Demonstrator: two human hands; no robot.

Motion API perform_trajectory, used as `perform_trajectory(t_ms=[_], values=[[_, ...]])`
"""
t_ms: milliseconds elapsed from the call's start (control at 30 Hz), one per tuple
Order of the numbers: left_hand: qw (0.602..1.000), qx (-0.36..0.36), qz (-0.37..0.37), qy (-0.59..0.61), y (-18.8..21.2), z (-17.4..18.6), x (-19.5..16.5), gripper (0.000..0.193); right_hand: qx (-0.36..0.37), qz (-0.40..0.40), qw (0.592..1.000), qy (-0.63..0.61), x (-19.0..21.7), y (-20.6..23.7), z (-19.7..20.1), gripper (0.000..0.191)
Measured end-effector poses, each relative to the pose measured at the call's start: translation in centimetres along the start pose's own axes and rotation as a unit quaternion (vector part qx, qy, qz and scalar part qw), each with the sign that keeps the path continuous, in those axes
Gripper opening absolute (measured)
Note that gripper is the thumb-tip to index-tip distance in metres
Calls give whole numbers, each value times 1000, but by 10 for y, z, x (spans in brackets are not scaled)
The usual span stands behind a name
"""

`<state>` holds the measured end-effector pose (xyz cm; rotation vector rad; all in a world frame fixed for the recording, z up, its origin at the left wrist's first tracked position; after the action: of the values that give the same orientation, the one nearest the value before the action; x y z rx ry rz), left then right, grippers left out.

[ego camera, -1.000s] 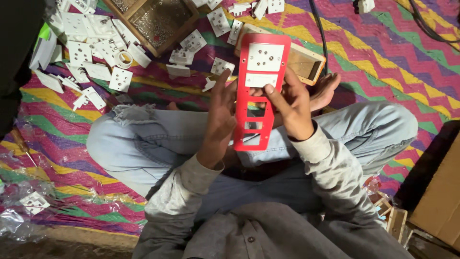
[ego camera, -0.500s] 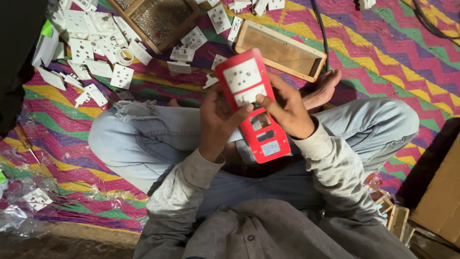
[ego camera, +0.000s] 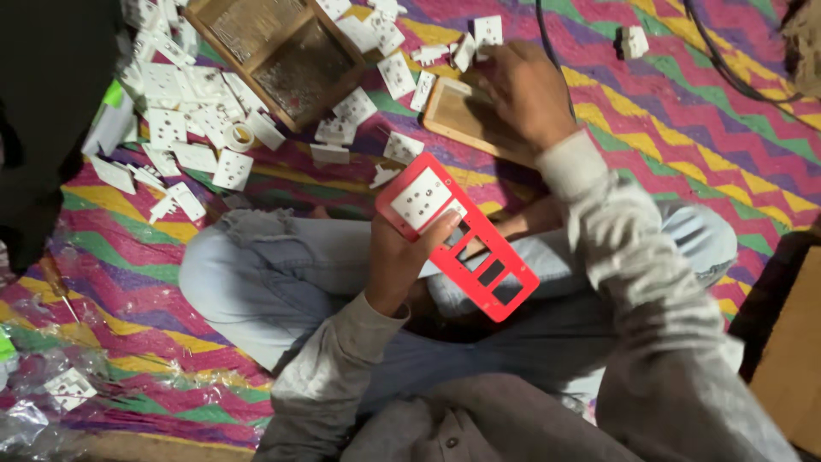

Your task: The person sits on a mat and assembles white electrical sockets into a red plastic housing. They pick up sockets and screws, insert them into the housing, and tighten them by hand. The person repeats this process for multiple sockets.

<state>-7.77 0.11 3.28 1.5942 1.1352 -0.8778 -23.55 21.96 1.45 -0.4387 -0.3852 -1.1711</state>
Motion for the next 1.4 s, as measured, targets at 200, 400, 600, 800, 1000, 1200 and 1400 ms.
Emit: perform_trajectory(t_ms=[200,400,600,800,1000,1200,1400], values=[[999,-34,-30,30,-8,10,-5,12,23,149,984,98,-33,-58,-48,40],[995,-86,-19,47,-11,15,3,16,-4,78,997,-18,-7,-44,-7,27],[990,-128,-34,55,-6,15,13,20,-21,64,975,-209,73,28,62,39],[987,-147,-38,51,-4,11,22,26,21,3,946,-323,101,71,75,42],[987,-144,-66,35,-8,4,31,29,54,59,949,-306,97,84,55,37],[986,-146,-49,56,-18,7,40,29,106,141,962,-208,104,84,38,47],[993,-94,-13,67,-15,3,44,28,94,162,957,-221,106,85,35,44]])
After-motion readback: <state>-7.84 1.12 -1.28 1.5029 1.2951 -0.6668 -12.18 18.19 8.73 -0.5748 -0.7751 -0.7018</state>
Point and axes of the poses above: each hand's wrist, its own y-axis away from the middle knuckle, its own z-axis out of the back of the hand, x = y × z, the point moved 3 cm from there along -y, towards the middle knuckle, and after that the axes turned 6 degrees about -y, right-handed, at the moved point
